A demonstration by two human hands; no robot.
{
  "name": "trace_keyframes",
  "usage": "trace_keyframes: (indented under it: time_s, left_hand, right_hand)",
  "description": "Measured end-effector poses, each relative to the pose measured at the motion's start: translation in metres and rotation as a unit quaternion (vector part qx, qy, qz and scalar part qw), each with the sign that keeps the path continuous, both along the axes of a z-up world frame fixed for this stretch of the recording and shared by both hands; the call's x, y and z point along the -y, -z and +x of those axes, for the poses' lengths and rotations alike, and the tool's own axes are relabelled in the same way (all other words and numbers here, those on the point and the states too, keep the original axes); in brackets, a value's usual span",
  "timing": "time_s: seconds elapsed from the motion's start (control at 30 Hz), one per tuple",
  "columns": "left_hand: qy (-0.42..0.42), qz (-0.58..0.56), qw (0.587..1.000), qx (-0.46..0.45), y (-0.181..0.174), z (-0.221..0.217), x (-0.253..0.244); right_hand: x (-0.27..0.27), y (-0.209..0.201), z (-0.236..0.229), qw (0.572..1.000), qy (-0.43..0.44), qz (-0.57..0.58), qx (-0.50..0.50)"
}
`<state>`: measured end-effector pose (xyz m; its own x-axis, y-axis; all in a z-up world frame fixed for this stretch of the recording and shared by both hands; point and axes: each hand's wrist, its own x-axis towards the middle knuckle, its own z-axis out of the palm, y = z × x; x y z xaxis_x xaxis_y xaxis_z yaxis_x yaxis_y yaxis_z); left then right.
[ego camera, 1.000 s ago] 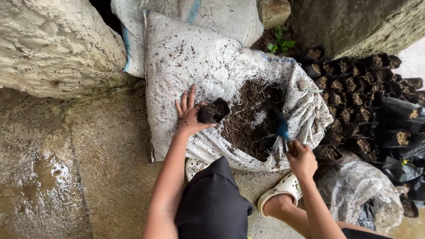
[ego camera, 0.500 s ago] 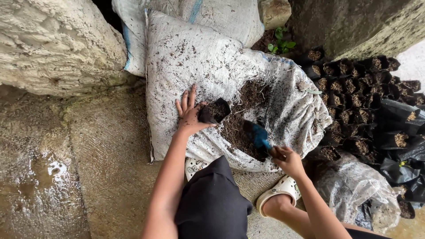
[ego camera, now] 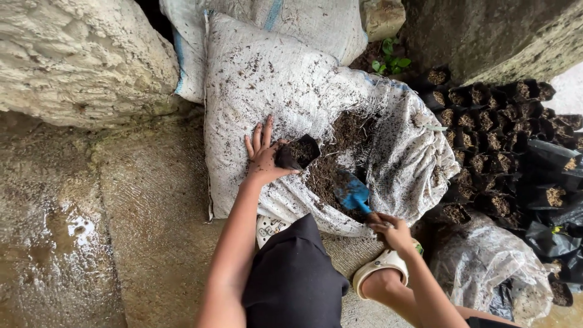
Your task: Filling small black plastic polybags with soil from a large sack using a hand trowel.
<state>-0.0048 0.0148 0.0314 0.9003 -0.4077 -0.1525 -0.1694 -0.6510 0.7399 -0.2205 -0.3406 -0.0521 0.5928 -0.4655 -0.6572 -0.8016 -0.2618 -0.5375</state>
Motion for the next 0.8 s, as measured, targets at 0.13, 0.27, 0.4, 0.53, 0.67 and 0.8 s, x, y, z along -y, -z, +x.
trace_keyframes:
  time_s: [0.13,0.27,0.4,0.53,0.67,0.8]
  left_hand:
    - [0.006,0.051,0.999,0.017,0.026,0.004,0.003]
    - [0.003,0.018,1.000,-0.003,0.006,0.002,0.001]
    - [0.004,0.021,1.000,-0.010,0.008,0.001,0.003]
    - [0.001,0.054,0.999,-0.006,0.012,0.003,0.004]
    - [0.002,0.027,0.999,-0.031,-0.015,0.001,0.001]
    - [0.003,0.033,0.999,-0.031,-0.014,0.002,0.001]
  right_hand:
    - [0.011,0.050,-0.011,0.986,0.097,0.115,0.074]
    - [0.012,0.034,-0.006,0.985,0.092,0.126,0.072]
    - [0.024,0.007,0.001,0.993,0.021,0.103,0.046]
    - [0.014,0.000,-0.005,0.991,0.049,0.116,0.041]
    - [-0.021,0.016,0.000,0.980,0.114,0.145,0.071]
    - [-0.050,0.020,0.013,0.968,0.156,0.165,0.110]
